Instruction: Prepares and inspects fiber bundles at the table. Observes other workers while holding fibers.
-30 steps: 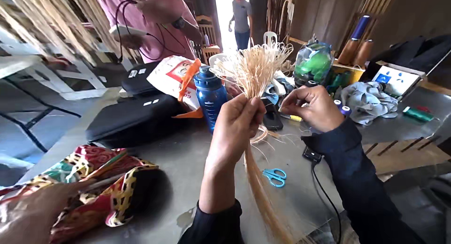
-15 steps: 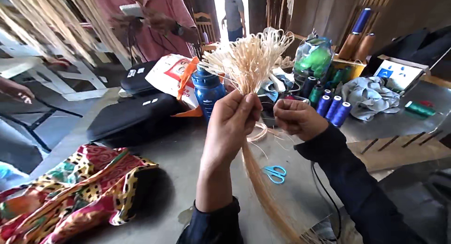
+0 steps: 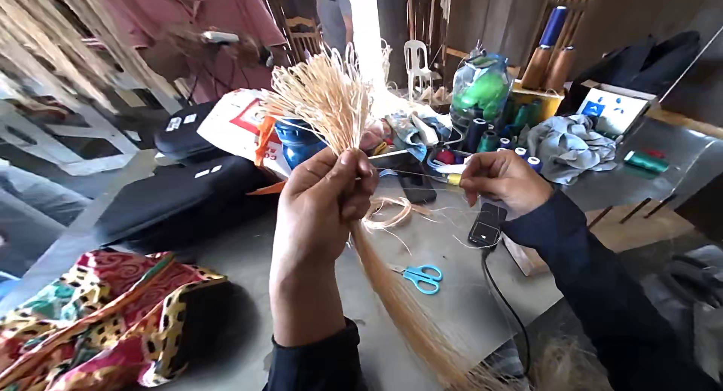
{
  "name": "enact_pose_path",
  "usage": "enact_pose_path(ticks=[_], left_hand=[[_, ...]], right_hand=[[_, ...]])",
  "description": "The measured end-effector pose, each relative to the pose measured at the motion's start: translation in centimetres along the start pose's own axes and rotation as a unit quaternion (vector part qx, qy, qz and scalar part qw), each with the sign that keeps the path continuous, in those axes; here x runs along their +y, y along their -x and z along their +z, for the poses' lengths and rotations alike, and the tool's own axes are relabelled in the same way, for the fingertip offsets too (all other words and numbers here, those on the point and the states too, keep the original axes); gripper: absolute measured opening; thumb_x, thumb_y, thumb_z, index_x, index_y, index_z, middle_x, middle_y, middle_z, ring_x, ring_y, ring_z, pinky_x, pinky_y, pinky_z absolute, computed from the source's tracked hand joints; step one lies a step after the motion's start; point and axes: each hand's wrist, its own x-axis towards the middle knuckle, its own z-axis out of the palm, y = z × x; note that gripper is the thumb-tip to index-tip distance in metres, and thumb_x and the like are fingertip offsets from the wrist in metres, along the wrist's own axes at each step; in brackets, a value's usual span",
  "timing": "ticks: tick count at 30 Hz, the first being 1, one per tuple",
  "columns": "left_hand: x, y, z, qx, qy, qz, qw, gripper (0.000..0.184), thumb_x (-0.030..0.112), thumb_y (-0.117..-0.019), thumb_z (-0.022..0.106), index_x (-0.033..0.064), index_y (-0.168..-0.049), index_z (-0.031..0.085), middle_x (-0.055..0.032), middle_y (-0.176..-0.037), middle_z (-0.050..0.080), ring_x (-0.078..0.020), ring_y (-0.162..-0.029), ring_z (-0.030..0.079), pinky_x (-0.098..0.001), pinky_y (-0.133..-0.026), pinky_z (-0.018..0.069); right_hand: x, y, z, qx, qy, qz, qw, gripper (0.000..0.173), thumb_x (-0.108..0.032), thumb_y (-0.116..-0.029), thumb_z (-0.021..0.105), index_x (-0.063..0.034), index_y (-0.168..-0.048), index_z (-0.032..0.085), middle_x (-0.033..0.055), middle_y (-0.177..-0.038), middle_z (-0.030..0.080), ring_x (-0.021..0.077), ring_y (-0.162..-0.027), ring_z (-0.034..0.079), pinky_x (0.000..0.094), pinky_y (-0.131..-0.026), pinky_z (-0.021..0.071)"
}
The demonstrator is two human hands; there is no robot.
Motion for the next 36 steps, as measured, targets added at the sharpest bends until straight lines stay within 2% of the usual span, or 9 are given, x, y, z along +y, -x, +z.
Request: enact_pose_path(ticks=[2, 7, 13, 16, 20, 25, 30, 33, 36], left_hand=[[-0.2, -0.1, 0.1, -0.001, 0.010, -0.016, 1.000, 0.037, 0.018, -0.1112, 0.031, 0.0163, -0.089, 0.061, 0.0084, -0.069, 0.055, 0.0040, -0.044, 0.036, -0.0090, -0.040, 0.0311], [-0.5, -0.2, -0.3, -0.050, 0.040, -0.060, 0.996, 0.040, 0.018, -0.1103, 0.030, 0.0154, -0.085, 0.060, 0.0070, -0.067, 0.052, 0.0031, -0.042, 0.032, -0.0098, -0.039, 0.0286], [-0.6, 0.1, -0.4, -0.054, 0.027, -0.065, 0.996, 0.039, 0.019, -0.1112, 0.030, 0.0140, -0.085, 0.059, 0.0063, -0.064, 0.048, 0.0027, -0.040, 0.026, -0.0100, -0.037, 0.0239], [-0.8, -0.4, -0.5, -0.067, 0.052, -0.067, 0.994, 0.041, 0.018, -0.1093, 0.029, 0.0158, -0.083, 0.061, 0.0075, -0.065, 0.051, 0.0031, -0.042, 0.032, -0.0101, -0.038, 0.0280], [-0.7, -0.4, -0.6, -0.071, 0.099, -0.044, 0.992, 0.040, 0.020, -0.1096, 0.032, 0.0183, -0.084, 0.062, 0.0093, -0.068, 0.055, 0.0043, -0.044, 0.037, -0.0089, -0.040, 0.0316], [-0.6, -0.5, -0.6, -0.044, 0.096, -0.052, 0.993, 0.041, 0.021, -0.1097, 0.030, 0.0190, -0.083, 0.061, 0.0095, -0.068, 0.053, 0.0042, -0.045, 0.037, -0.0089, -0.041, 0.0311], [-0.8, -0.7, -0.8, -0.012, 0.067, -0.056, 0.996, 0.041, 0.021, -0.1108, 0.029, 0.0183, -0.084, 0.060, 0.0100, -0.066, 0.051, 0.0042, -0.045, 0.036, -0.0088, -0.041, 0.0306], [-0.9, -0.8, -0.5, -0.004, 0.056, -0.058, 0.997, 0.042, 0.020, -0.1109, 0.028, 0.0179, -0.083, 0.060, 0.0101, -0.064, 0.049, 0.0036, -0.045, 0.035, -0.0092, -0.041, 0.0304], [-1.0, -0.8, -0.5, 0.005, 0.039, -0.056, 0.998, 0.040, 0.018, -0.1105, 0.031, 0.0173, -0.083, 0.061, 0.0100, -0.064, 0.048, 0.0032, -0.045, 0.035, -0.0095, -0.041, 0.0300]], right_hand=[[0.4, 0.4, -0.4, 0.012, -0.004, -0.006, 1.000, 0.009, 0.002, -0.0941, 0.063, -0.0048, -0.090, 0.067, -0.0037, -0.068, 0.069, -0.0041, -0.051, 0.052, 0.0122, -0.045, 0.0384], [0.4, 1.2, -1.8, 0.047, -0.005, 0.001, 0.999, 0.009, -0.002, -0.0991, 0.059, -0.0065, -0.094, 0.064, -0.0026, -0.068, 0.069, -0.0045, -0.046, 0.046, 0.0123, -0.041, 0.0312], [-0.4, 1.9, -3.7, 0.085, 0.036, 0.002, 0.996, 0.009, -0.003, -0.1001, 0.056, -0.0074, -0.095, 0.063, -0.0053, -0.066, 0.062, -0.0009, -0.051, 0.052, 0.0141, -0.047, 0.0422], [-0.9, 2.3, -4.3, 0.091, 0.028, 0.029, 0.995, 0.012, -0.004, -0.1028, 0.052, -0.0077, -0.097, 0.061, -0.0033, -0.065, 0.066, -0.0023, -0.044, 0.047, 0.0128, -0.039, 0.0336], [-0.6, 2.9, -4.2, 0.108, 0.022, 0.071, 0.991, 0.011, -0.007, -0.1056, 0.050, -0.0075, -0.100, 0.059, -0.0016, -0.063, 0.064, -0.0016, -0.040, 0.043, 0.0133, -0.036, 0.0302], [0.4, 3.6, -5.2, 0.108, 0.064, 0.088, 0.988, 0.010, -0.005, -0.1041, 0.051, -0.0067, -0.099, 0.059, -0.0028, -0.063, 0.063, -0.0026, -0.045, 0.044, 0.0135, -0.040, 0.0296], [0.6, 4.4, -6.6, 0.147, 0.109, 0.123, 0.975, 0.008, -0.005, -0.1038, 0.053, -0.0041, -0.100, 0.060, -0.0028, -0.063, 0.059, -0.0013, -0.045, 0.043, 0.0150, -0.041, 0.0309], [1.0, 5.0, -6.9, 0.153, 0.105, 0.111, 0.976, 0.008, -0.001, -0.1012, 0.055, -0.0037, -0.096, 0.060, -0.0038, -0.062, 0.058, -0.0010, -0.047, 0.047, 0.0146, -0.044, 0.0364], [1.5, 5.5, -7.6, 0.135, 0.100, 0.094, 0.981, 0.009, -0.001, -0.0999, 0.057, -0.0049, -0.094, 0.062, -0.0055, -0.061, 0.058, -0.0017, -0.048, 0.046, 0.0141, -0.045, 0.0358]])
